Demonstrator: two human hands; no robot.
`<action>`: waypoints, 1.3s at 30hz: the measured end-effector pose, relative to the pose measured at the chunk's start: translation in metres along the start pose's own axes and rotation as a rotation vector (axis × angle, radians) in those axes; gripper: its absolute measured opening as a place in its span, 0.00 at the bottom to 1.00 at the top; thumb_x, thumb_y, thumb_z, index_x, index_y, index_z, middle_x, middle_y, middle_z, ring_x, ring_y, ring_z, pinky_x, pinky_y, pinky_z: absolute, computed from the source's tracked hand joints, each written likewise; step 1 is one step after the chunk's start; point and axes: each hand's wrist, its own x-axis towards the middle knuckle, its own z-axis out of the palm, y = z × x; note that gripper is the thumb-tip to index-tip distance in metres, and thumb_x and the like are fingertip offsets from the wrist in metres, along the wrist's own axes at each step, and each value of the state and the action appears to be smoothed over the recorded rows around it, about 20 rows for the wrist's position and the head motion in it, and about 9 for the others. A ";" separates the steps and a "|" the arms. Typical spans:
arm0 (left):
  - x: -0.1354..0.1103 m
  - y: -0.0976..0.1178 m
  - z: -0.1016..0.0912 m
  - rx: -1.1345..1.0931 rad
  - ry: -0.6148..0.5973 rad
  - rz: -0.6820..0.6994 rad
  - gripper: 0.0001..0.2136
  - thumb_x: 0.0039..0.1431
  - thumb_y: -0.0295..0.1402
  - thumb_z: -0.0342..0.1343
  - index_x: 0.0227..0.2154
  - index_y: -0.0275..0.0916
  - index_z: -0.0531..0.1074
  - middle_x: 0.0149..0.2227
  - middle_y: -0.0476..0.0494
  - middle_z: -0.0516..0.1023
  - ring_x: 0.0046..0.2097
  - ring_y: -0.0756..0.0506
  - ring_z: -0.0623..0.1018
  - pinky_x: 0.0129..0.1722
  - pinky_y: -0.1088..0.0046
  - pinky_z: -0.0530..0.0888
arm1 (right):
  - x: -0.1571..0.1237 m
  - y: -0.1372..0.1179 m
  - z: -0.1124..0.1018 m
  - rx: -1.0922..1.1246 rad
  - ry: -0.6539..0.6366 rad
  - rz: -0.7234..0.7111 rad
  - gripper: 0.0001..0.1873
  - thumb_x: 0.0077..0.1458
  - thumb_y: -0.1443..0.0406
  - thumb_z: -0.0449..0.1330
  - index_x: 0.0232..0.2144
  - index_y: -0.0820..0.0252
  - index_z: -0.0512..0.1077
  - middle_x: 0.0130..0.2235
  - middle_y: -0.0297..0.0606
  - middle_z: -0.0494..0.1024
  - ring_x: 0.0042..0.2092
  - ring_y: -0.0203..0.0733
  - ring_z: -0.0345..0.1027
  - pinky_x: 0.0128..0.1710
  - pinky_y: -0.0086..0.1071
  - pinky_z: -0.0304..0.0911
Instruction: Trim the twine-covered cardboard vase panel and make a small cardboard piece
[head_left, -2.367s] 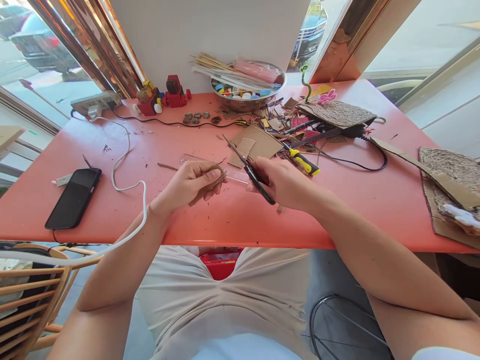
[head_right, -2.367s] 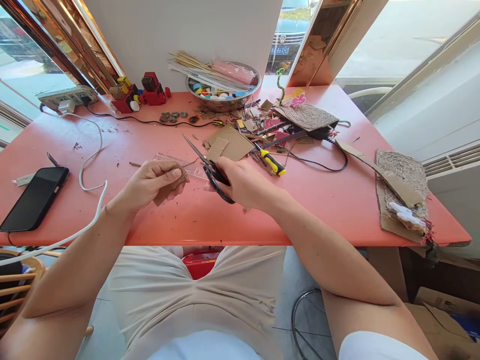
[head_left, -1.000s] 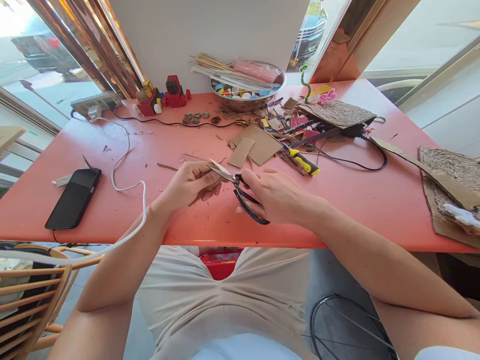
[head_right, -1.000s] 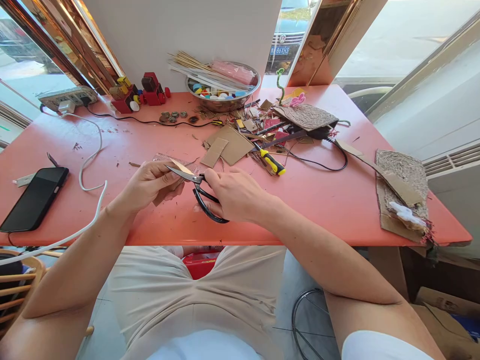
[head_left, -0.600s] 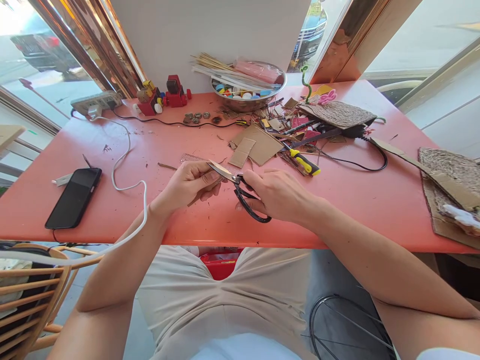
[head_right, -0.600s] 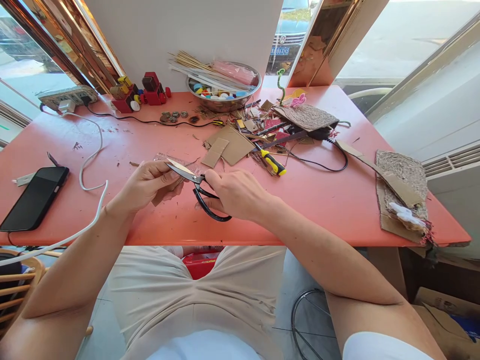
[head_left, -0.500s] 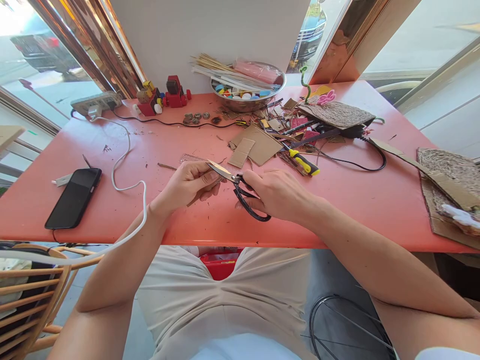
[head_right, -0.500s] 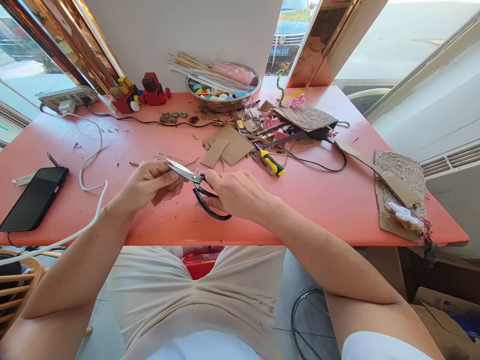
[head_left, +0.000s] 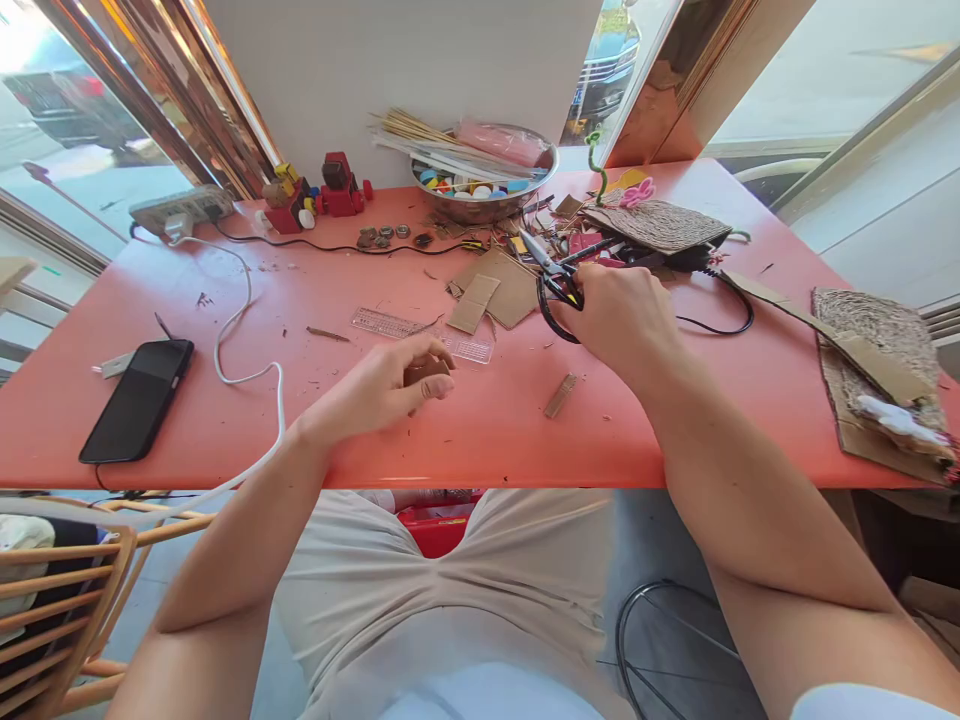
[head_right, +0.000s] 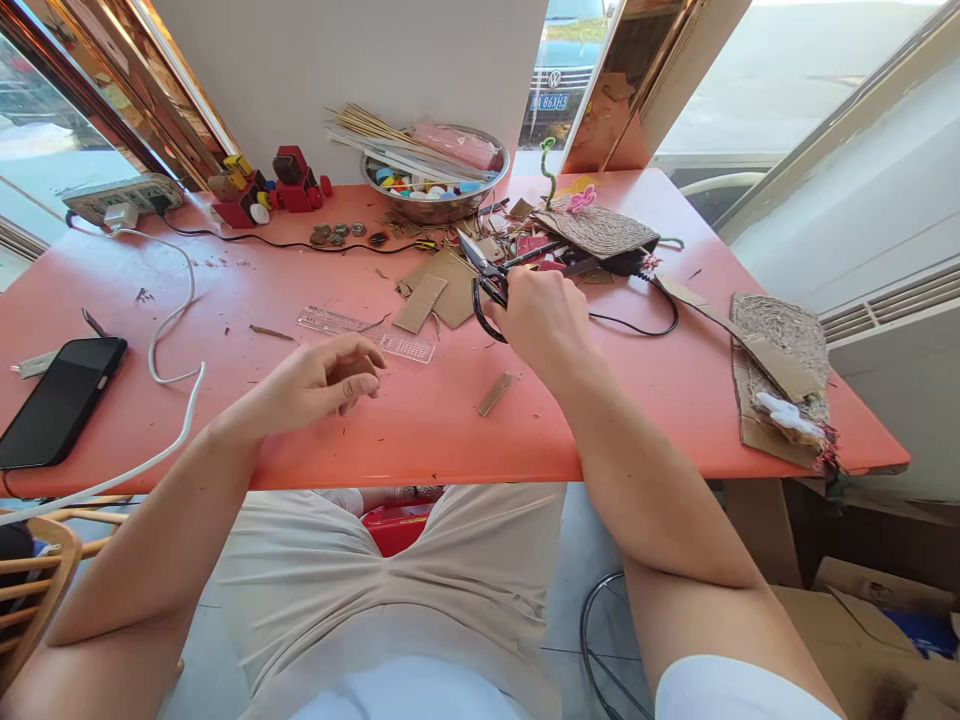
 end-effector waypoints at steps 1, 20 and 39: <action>-0.002 0.001 0.004 0.079 -0.007 0.010 0.08 0.63 0.40 0.58 0.37 0.40 0.73 0.27 0.51 0.79 0.25 0.51 0.73 0.24 0.77 0.70 | 0.002 0.004 0.002 -0.023 -0.010 0.035 0.14 0.61 0.52 0.64 0.35 0.57 0.78 0.30 0.48 0.79 0.35 0.58 0.75 0.33 0.42 0.61; -0.074 -0.031 0.049 0.883 0.501 0.354 0.12 0.72 0.27 0.52 0.45 0.44 0.80 0.46 0.43 0.87 0.46 0.42 0.84 0.47 0.62 0.79 | -0.026 -0.064 0.023 -0.026 -0.256 -0.466 0.10 0.68 0.64 0.55 0.47 0.60 0.74 0.45 0.53 0.81 0.48 0.56 0.70 0.47 0.40 0.60; -0.083 -0.045 0.061 0.862 0.693 0.347 0.13 0.69 0.26 0.56 0.52 0.44 0.79 0.49 0.41 0.87 0.50 0.40 0.84 0.53 0.61 0.79 | -0.020 -0.043 -0.009 0.099 -0.245 -0.345 0.06 0.60 0.65 0.53 0.35 0.53 0.71 0.26 0.37 0.77 0.28 0.45 0.68 0.31 0.34 0.56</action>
